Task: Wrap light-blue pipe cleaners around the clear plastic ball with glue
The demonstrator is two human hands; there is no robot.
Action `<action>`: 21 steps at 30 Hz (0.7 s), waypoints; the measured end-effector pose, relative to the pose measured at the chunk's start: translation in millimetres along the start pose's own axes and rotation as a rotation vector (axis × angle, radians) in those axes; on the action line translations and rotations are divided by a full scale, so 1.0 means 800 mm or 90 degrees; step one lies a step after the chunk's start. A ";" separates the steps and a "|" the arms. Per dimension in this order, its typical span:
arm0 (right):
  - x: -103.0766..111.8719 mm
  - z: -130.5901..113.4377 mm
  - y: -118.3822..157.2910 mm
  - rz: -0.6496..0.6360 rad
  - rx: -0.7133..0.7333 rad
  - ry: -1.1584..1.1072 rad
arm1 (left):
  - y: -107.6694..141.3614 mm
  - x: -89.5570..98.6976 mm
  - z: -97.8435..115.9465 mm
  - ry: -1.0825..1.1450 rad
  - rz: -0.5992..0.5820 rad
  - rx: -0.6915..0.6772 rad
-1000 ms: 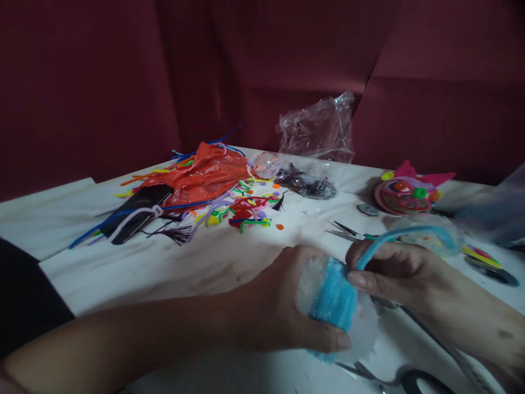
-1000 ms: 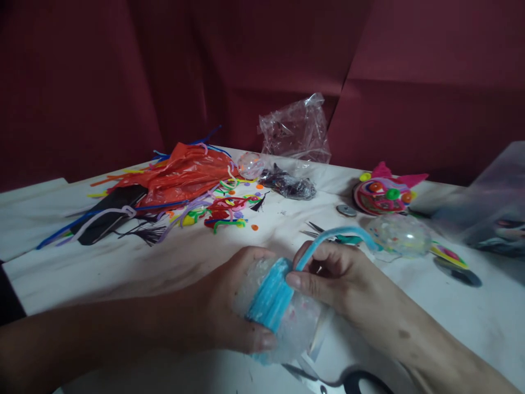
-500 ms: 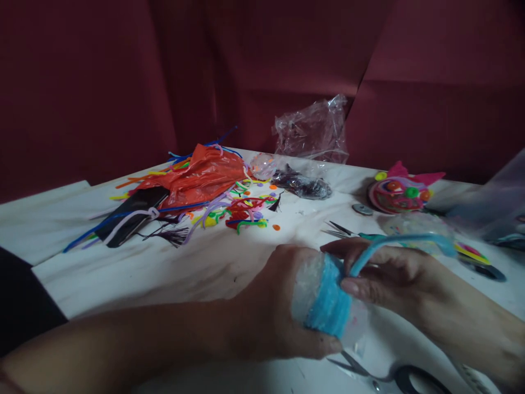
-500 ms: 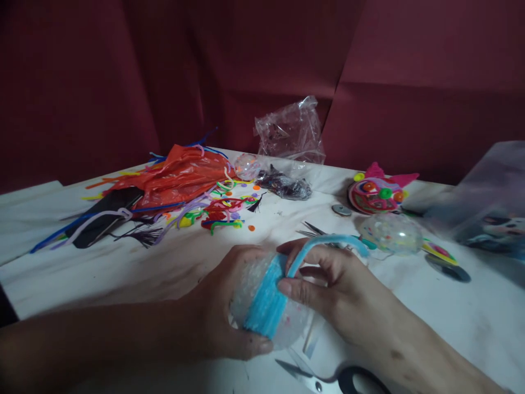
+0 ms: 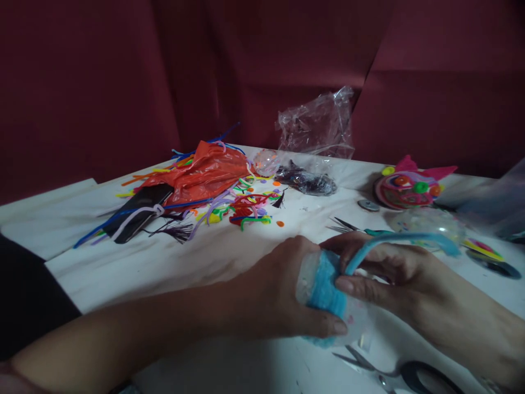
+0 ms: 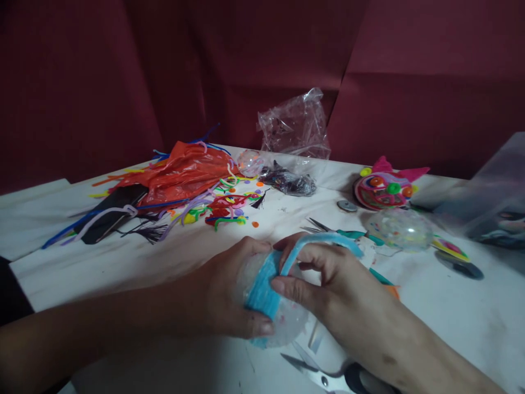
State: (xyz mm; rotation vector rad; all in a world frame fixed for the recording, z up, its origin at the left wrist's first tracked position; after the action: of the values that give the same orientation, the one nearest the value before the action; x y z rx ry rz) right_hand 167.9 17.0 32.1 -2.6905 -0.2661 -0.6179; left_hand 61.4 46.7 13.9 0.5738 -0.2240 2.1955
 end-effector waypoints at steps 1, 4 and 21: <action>-0.002 -0.001 0.000 -0.012 0.008 -0.011 | 0.000 -0.001 -0.001 0.003 -0.006 0.007; -0.003 -0.005 0.000 -0.020 0.025 -0.023 | 0.001 0.001 0.003 -0.006 0.003 -0.006; -0.008 -0.013 0.001 -0.028 0.049 -0.008 | 0.005 0.000 0.006 -0.005 0.007 0.044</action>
State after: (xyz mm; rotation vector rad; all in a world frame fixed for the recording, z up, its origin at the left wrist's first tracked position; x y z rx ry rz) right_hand 158.1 11.8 37.7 -2.6224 -0.3464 -0.5911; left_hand 59.8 42.7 18.5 0.6209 -0.1552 2.2192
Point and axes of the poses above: each hand's wrist, its own y-axis away from the middle knuckle, its own x-axis out of the back of the hand, z = x × y, the point moved 8 cm from there along -y, towards the middle knuckle, and after that the axes turned 10 degrees about x, right-handed, at the moved point
